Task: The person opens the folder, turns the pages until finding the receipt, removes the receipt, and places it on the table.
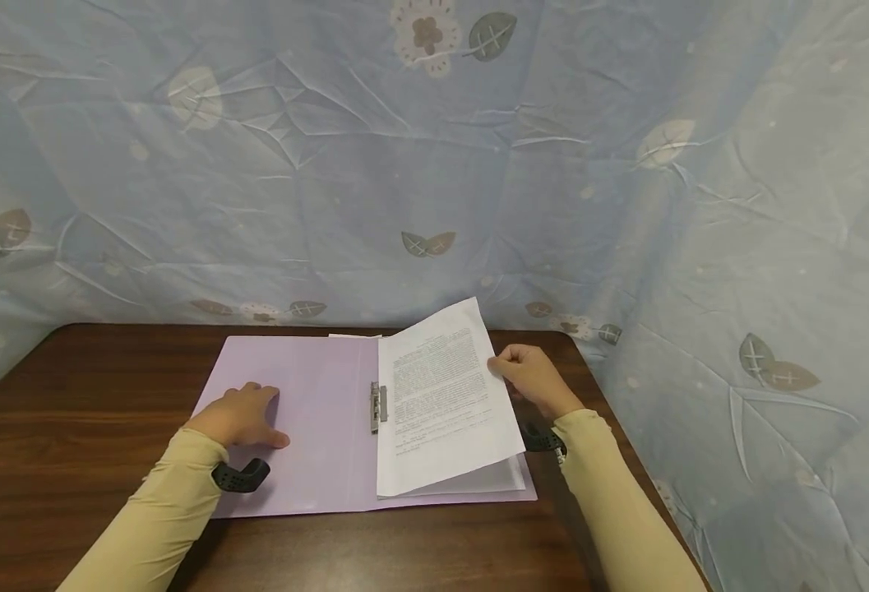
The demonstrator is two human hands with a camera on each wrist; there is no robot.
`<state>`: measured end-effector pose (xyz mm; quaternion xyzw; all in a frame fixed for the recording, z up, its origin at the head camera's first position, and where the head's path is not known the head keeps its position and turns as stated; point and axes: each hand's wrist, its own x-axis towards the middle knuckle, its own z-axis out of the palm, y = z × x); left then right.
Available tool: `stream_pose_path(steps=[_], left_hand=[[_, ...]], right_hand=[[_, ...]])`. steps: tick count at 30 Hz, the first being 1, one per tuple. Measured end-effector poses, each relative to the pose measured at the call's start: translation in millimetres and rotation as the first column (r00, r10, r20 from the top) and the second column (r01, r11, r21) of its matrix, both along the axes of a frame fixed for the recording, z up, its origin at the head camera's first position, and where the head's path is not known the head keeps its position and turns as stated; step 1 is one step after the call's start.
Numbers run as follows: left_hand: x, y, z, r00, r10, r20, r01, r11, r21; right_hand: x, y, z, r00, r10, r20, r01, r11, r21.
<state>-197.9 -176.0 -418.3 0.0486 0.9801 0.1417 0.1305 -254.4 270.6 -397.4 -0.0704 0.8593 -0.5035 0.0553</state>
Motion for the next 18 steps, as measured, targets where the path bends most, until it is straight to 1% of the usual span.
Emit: stream_pose_path(steps=[5,8,10,14,16,18], left_hand=[[-0.4,-0.4,-1.2,1.0,-0.002,-0.004,0.002,1.0,-0.004],[0.1,-0.9,-2.8,1.0,0.0,-0.006,0.0,1.0,-0.001],[0.6,-0.9,-3.4,1.0,0.001,-0.009,-0.001,1.0,0.003],[1.8,-0.2,-2.7,1.0,0.001,-0.013,-0.001,1.0,0.005],[2.2,0.1,-3.0,1.0,0.0,-0.016,0.0,1.0,0.004],[2.4,0.2,-3.9,1.0,-0.003,-0.02,0.003,1.0,0.005]], right_hand=[[3.3,-27.6,36.3,0.997,0.041,-0.071,-0.039,0.999,0.034],[4.3,-51.2,54.6,0.991,0.067,-0.118,-0.06,0.997,0.057],[5.5,-69.4,65.0,0.984,0.079,-0.16,-0.065,0.994,0.091],[9.7,-107.8,78.8,0.965,0.106,-0.241,-0.07,0.986,0.154],[13.2,-127.5,82.3,0.957,0.121,-0.263,-0.082,0.985,0.153],[16.5,-146.5,82.4,0.951,0.136,-0.279,-0.097,0.984,0.149]])
